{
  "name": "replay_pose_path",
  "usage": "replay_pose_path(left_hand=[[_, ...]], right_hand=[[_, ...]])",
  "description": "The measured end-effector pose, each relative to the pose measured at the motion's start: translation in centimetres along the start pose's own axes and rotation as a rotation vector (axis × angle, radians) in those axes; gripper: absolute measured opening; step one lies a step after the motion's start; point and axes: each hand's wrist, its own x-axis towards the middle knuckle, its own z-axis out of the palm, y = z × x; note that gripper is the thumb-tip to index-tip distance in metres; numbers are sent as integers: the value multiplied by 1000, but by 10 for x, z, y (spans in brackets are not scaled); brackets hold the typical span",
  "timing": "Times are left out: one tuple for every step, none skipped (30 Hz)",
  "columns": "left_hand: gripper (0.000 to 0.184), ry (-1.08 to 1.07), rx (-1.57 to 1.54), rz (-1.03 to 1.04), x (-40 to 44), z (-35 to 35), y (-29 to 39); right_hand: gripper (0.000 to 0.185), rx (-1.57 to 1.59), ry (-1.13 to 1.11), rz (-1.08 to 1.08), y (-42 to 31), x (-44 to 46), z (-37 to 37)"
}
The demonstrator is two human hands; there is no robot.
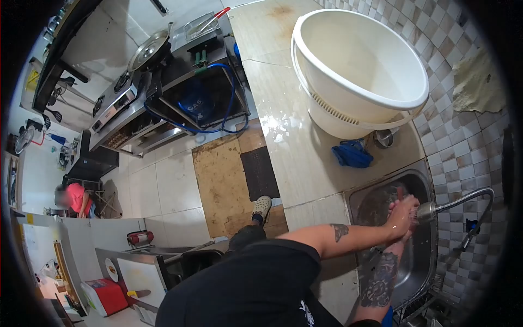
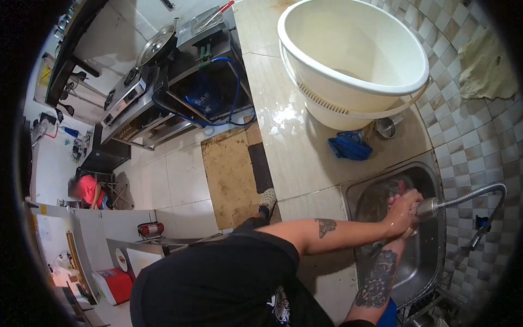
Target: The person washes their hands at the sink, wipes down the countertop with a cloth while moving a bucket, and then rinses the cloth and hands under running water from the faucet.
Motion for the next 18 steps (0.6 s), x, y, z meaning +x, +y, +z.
replay_pose_path(left_hand=[[43,40,-594,-153,0,6,-2],[46,85,-1187,-302,-1,11,-4],[46,88,-1180,-303,-4,15,-5],[48,63,-1105,-270,-5,8,-9],[51,39,-1036,-237,-4,-5,-11],[54,18,-969,-209,-4,-17,-12],[57,-1,-899,-183,-3,-29,-15],[61,-21,-821,-159,-1,-40,-22],[65,-50,-743,-137,-2,-45,-26],[66,-179,-873,-118,4,-38,-34],[66,-177,-870,-122,17,-29,-42],[64,-260,-947,-231,30,-21,-49],[63,-345,-1024,-342,35,-16,-52],[63,-348,-1027,-353,28,-33,-48],[62,-185,-1056,-244,14,-55,-38],[60,-24,-1076,-132,6,-71,-36],[60,-38,-1071,-137,7,-55,-41],[60,-270,-975,118,23,-28,-53]], right_hand=[[59,9,-16,16,3,-2,-5],[59,20,-31,30,6,2,-6],[59,34,-47,42,8,5,-10],[59,48,-60,48,13,12,3],[59,58,-73,48,20,-1,15],[59,62,-86,48,22,-3,20],[59,67,-102,52,19,2,11],[59,77,-120,62,18,1,-3],[59,86,-131,76,17,-2,-26],[59,101,-140,88,20,9,-20],[59,111,-154,99,22,21,-22],[59,116,-165,112,23,26,-26],[59,119,-174,124,26,34,-24],[59,122,-181,139,27,34,-35],[59,130,-183,156,23,44,-59],[59,142,-185,172,22,53,-73],[59,157,-184,189,22,58,-83],[59,170,-193,202,25,64,-91]])
